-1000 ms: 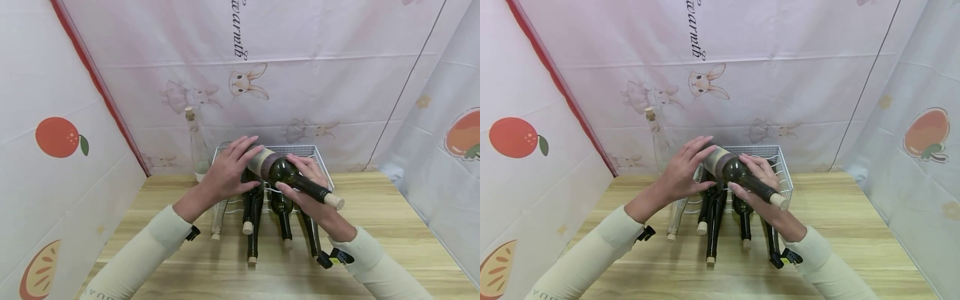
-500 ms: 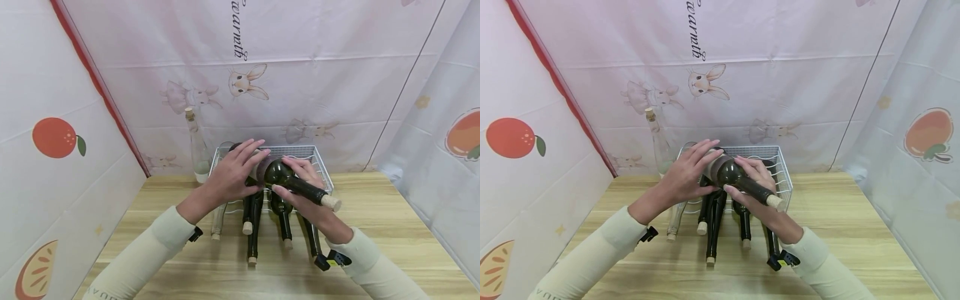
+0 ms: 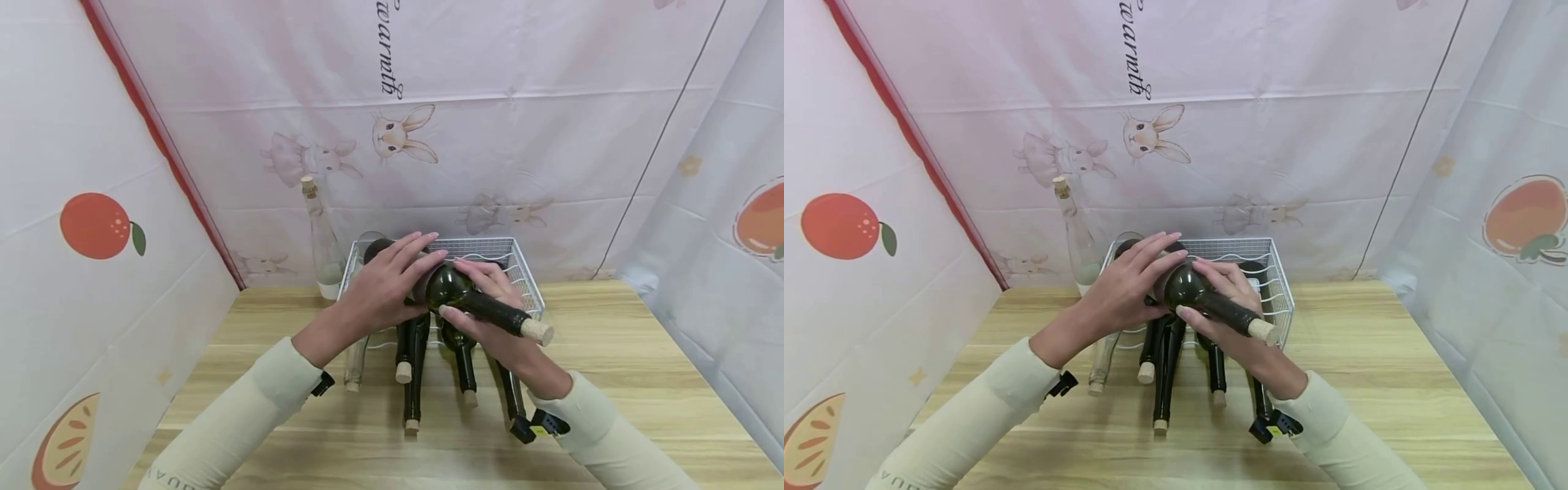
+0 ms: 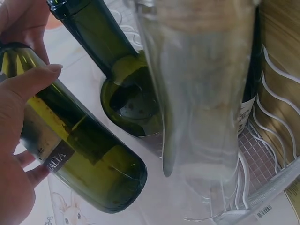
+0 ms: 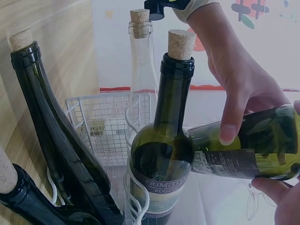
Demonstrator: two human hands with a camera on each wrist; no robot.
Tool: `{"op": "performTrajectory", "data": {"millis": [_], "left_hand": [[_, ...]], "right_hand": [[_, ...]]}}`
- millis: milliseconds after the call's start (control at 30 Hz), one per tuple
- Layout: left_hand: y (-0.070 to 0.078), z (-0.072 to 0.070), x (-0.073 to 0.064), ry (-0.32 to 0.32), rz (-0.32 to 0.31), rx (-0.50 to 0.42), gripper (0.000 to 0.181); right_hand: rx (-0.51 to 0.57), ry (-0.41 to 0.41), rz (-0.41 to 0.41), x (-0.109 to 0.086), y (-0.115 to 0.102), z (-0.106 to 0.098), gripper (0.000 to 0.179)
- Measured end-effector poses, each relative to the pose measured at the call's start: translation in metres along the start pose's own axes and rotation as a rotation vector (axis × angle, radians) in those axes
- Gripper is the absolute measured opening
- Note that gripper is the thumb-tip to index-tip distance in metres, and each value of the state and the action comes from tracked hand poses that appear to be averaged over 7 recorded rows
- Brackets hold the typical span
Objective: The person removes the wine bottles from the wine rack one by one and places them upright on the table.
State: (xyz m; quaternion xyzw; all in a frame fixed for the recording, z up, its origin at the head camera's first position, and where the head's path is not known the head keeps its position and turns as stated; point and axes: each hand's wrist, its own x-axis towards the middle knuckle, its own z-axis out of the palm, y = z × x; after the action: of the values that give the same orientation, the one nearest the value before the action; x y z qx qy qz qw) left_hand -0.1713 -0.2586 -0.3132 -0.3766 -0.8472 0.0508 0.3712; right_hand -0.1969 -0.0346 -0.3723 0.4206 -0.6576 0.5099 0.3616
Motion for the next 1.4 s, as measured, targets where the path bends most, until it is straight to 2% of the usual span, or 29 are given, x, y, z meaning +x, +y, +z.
{"op": "performTrajectory", "data": {"millis": [300, 500, 933, 1100, 1400], "left_hand": [[-0.001, 0.001, 0.000, -0.017, 0.039, -0.056, 0.095], [-0.001, 0.000, -0.001, -0.006, 0.048, -0.032, 0.089], [-0.002, -0.005, 0.000, 0.000, 0.075, 0.004, 0.089], [-0.004, -0.007, -0.002, 0.018, 0.081, 0.007, 0.087], [-0.006, -0.013, -0.002, 0.043, 0.067, -0.004, 0.087]], "right_hand": [[0.020, -0.010, -0.005, -0.001, 0.002, -0.001, 0.070], [0.027, -0.005, -0.019, 0.002, 0.002, 0.000, 0.072], [0.084, 0.109, -0.161, 0.010, -0.004, 0.007, 0.065], [0.108, 0.111, -0.187, 0.011, -0.005, 0.008, 0.062], [0.052, 0.100, -0.210, 0.013, -0.003, 0.008, 0.067]]}}
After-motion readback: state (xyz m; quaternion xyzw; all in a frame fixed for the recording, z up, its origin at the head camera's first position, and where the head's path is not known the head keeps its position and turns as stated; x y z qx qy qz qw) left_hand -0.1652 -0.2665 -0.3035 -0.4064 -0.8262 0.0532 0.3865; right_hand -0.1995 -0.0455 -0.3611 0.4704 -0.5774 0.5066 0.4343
